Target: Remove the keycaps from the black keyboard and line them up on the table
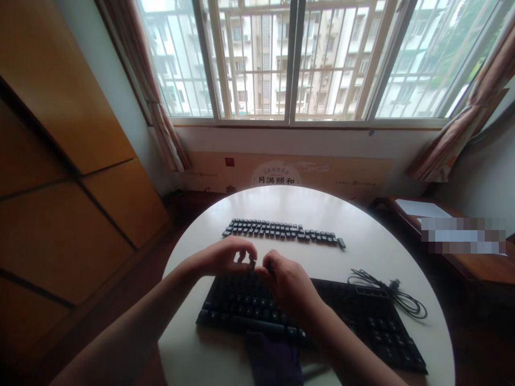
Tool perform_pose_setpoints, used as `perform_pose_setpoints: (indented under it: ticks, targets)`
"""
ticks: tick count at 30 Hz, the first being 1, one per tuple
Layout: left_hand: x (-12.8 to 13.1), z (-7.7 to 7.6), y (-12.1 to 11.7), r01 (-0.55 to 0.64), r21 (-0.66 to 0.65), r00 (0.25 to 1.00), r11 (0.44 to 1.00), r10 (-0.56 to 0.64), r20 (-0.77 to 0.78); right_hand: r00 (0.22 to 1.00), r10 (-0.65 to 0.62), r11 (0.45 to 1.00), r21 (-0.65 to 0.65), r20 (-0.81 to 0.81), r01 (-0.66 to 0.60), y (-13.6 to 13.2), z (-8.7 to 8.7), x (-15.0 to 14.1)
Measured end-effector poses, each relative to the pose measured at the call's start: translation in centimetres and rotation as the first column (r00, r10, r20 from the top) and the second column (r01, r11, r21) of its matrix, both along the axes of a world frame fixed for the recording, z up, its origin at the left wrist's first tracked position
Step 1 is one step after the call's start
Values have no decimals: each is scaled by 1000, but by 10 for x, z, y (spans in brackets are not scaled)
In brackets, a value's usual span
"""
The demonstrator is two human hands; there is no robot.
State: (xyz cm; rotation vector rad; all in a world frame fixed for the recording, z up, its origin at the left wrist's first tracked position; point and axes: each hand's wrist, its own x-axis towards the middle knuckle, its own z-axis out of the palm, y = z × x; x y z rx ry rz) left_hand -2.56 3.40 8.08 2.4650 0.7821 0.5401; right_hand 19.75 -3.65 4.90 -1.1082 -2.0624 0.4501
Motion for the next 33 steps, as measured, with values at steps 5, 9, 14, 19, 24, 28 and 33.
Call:
perform_pose_setpoints:
  ticks: [5, 9, 14, 19, 24, 28, 33]
  targets:
    - [-37, -25, 48, -313, 120, 945, 942, 322, -58, 998, -54, 998, -32, 21, 55, 7, 0, 9]
    - [-55, -50, 65, -376, 220, 903, 900, 409, -129, 988, 24, 999, -52, 153, -16, 9, -8, 6]
    - [-60, -63, 68, -364, 334, 892, 869, 428, -142, 982, 91, 995, -52, 168, -83, 5, -12, 0]
    - [-63, -70, 75, -371, 434, 880, 821, 460, -117, 988, 112, 994, 0, 107, -113, -2, -7, -3]
    - [-67, -76, 83, -401, 461, 872, 792, 484, -73, 990, 120, 992, 18, 70, -121, -6, -4, -4]
    - [-68, -78, 86, -415, 463, 868, 783, 493, -57, 988, 126, 991, 25, 85, -129, -6, -7, -4]
    - [-66, -79, 87, -431, 460, 860, 776, 508, -52, 988, 126, 991, 31, 91, -130, -6, -7, -5]
